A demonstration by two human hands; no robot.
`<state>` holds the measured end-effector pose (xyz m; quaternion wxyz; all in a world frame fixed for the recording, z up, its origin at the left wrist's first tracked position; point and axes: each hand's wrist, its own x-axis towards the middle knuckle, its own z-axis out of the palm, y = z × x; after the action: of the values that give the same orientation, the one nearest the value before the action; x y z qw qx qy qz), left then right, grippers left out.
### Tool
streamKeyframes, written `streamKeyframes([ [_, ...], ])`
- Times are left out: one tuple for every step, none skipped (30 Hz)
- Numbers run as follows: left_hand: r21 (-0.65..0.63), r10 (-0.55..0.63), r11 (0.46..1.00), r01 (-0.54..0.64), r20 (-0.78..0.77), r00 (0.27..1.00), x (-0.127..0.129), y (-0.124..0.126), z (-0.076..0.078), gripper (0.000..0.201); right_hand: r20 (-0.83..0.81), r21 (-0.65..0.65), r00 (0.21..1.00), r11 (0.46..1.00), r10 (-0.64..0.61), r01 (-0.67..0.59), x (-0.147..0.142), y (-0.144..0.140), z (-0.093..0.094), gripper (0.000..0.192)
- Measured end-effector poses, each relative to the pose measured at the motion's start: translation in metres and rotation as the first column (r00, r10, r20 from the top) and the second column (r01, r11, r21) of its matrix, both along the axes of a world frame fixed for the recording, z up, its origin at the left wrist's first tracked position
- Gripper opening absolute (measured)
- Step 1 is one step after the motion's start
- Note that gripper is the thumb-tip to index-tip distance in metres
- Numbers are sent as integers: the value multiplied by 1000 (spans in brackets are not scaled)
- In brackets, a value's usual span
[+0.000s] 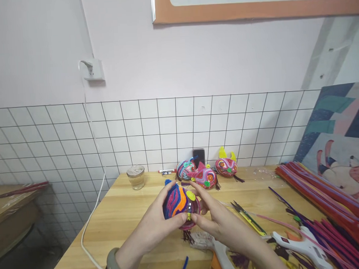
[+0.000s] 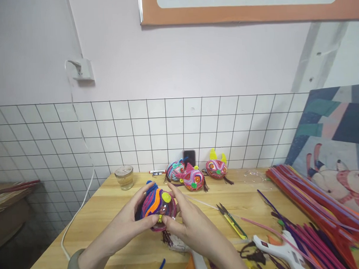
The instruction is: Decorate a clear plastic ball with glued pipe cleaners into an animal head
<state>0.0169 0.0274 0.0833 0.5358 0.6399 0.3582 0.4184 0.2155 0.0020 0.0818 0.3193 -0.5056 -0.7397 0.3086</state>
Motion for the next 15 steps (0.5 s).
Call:
streamKeyframes([
  [-4, -7, 1000, 7, 10, 1000, -1, 0, -1, 77, -6, -6, 1000, 1000, 3, -3, 0, 0, 0, 75],
  [-10, -12, 1000, 12, 21, 1000, -2, 1, -1, 77, -10, -9, 1000, 1000, 6, -6, 1, 0, 1, 75],
  [-18, -16, 1000, 17, 33, 999, -3, 1, -2, 76, -13, -9, 1000, 1000, 7, -8, 1, 0, 1, 75],
  [-26, -18, 999, 19, 44, 999, -3, 2, -3, 75, -16, -8, 1000, 1000, 5, -5, 1, 0, 0, 75],
  [-34, -19, 999, 21, 54, 998, -4, 2, -4, 73, -16, -7, 1000, 1000, 1, -1, 1, 0, 0, 75],
  [-38, -23, 999, 25, 62, 998, -4, 2, -5, 72, -15, -8, 1000, 1000, -2, 2, 1, 1, -1, 75],
  [-42, -29, 999, 32, 65, 997, -4, 2, -5, 73, -15, -8, 1000, 1000, -3, 3, 2, 1, -1, 75],
  [-42, -35, 998, 38, 64, 997, -3, 2, -5, 75, -14, -5, 1000, 1000, -2, 2, 2, 1, -2, 75],
  [-42, -42, 998, 45, 57, 997, -2, 1, -5, 77, -10, -2, 1000, 1000, 0, 0, 2, 2, -2, 75],
  [-41, -48, 998, 50, 49, 998, -1, 1, -4, 80, -5, 2, 1000, 1000, 2, -2, 2, 2, -2, 74],
  [-40, -49, 998, 51, 39, 998, 0, 1, -3, 82, -1, 6, 1000, 1000, 5, -5, 2, 2, -2, 74],
  [-39, -44, 998, 45, 25, 999, 0, 0, -3, 84, 3, 11, 1000, 1000, 9, -9, 2, 2, -2, 74],
  [-39, -36, 999, 37, 13, 999, 1, 0, -2, 85, 5, 15, 1000, 1000, 11, -11, 3, 2, -2, 74],
  [-39, -32, 999, 32, 4, 999, 1, 0, -2, 85, 6, 16, 1000, 1000, 12, -12, 3, 2, -1, 74],
  [-39, -33, 999, 33, -1, 999, 2, 0, -1, 85, 4, 14, 1000, 1000, 15, -15, 3, 2, -1, 74],
])
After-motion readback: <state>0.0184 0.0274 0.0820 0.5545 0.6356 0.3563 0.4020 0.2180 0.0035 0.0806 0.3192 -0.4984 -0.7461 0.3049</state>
